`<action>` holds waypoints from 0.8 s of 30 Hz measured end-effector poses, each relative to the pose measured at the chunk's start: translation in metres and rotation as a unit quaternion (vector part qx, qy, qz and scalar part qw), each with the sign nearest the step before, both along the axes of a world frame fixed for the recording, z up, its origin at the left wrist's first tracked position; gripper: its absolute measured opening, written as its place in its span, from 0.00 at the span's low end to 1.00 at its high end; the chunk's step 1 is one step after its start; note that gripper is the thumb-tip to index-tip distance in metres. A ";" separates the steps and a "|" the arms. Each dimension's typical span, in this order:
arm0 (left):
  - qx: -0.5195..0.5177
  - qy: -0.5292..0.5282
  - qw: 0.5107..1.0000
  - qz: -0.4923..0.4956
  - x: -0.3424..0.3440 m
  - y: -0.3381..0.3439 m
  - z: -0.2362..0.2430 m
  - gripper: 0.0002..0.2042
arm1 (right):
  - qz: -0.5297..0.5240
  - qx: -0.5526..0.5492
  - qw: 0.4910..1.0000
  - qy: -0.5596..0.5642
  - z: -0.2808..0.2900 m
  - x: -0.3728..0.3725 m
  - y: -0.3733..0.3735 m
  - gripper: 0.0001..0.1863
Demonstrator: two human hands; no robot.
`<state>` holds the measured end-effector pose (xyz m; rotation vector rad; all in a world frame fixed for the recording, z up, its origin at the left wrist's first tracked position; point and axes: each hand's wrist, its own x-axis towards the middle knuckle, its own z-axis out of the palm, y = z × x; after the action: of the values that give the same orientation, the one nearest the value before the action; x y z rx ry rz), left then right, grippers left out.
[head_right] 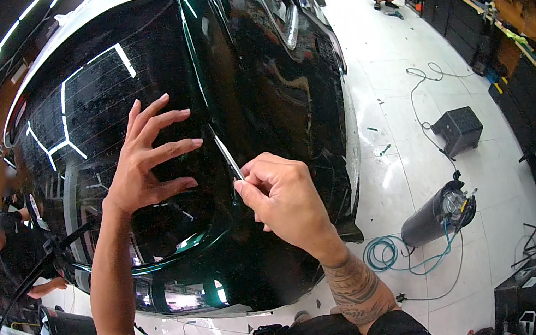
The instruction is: The person applies a tint film to the rear window of a dark green car. They use a red squeegee to smooth the film and remove bubbles, then use a knife to trim the edges along the window frame. Another person is visible in the background wiping the window with a cloth.
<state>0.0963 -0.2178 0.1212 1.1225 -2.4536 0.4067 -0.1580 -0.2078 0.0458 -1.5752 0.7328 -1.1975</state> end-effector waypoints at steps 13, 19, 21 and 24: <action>-0.011 -0.001 1.000 -0.005 0.002 -0.002 -0.003 0.18 | -0.094 -0.164 0.982 -0.008 -0.045 0.020 0.022 0.07; -0.012 -0.001 1.000 -0.003 0.001 -0.001 -0.003 0.17 | -0.105 -0.171 0.980 0.005 -0.049 0.017 0.036 0.07; -0.013 0.001 1.000 -0.004 0.000 -0.001 -0.003 0.16 | -0.105 -0.165 0.981 0.006 -0.051 0.016 0.041 0.07; -0.016 0.003 1.000 -0.008 0.000 -0.002 -0.004 0.16 | -0.110 -0.168 0.980 0.012 -0.056 0.014 0.047 0.07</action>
<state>0.0968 -0.2195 0.1171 1.0901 -2.4404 0.4358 -0.1437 -0.1611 -0.0099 -1.8229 0.7646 -1.5290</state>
